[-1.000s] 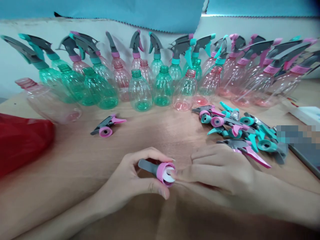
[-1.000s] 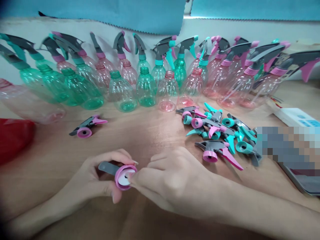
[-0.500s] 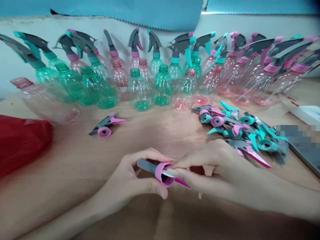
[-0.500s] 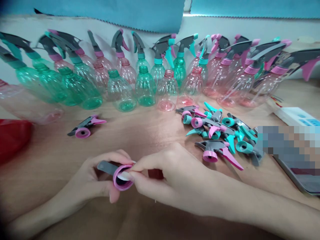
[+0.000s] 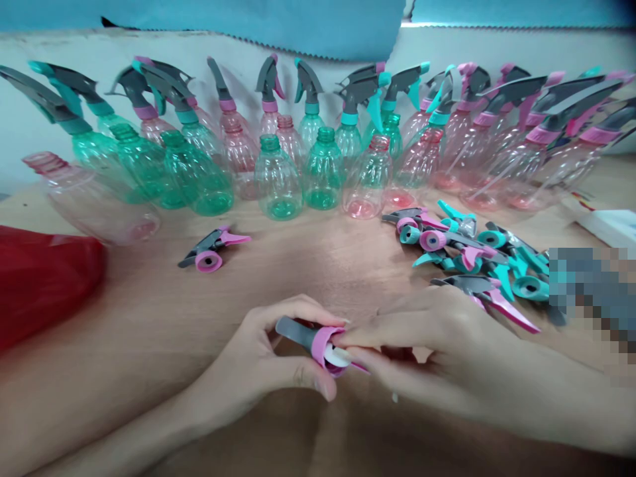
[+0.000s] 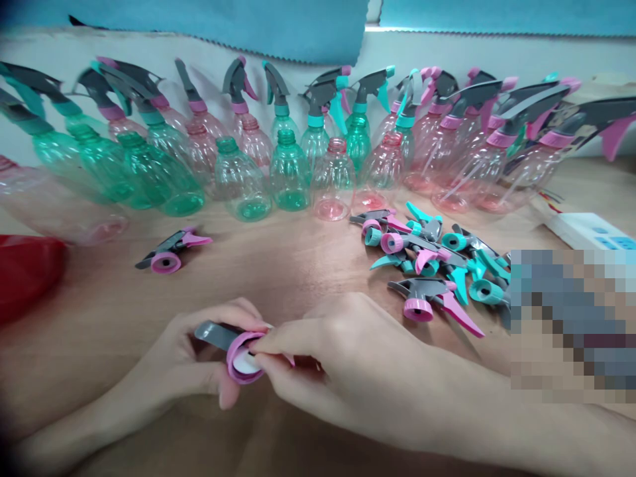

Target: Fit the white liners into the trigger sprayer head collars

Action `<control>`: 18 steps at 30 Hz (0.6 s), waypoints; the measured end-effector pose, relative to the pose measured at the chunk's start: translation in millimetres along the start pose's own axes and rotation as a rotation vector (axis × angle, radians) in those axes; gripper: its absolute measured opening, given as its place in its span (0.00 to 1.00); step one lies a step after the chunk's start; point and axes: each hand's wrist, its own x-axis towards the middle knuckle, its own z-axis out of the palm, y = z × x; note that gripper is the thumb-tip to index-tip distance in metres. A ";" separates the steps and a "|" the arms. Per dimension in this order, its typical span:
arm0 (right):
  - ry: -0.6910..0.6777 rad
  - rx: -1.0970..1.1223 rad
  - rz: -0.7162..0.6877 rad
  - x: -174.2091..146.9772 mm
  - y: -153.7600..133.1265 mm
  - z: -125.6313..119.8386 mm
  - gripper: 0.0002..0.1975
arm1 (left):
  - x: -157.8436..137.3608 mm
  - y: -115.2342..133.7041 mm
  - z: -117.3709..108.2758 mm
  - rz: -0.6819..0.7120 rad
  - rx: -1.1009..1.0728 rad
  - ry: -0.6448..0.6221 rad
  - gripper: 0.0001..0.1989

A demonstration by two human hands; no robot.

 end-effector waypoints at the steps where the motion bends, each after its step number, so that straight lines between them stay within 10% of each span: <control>1: 0.011 -0.006 -0.009 -0.5 0.4 0.7 0.10 | 0.1 0.3 -0.1 -0.002 0.001 0.000 0.17; 18: 0.178 -0.066 -0.157 -1.9 0.3 8.4 0.12 | 2.2 -0.4 -4.3 0.001 -0.031 -0.012 0.16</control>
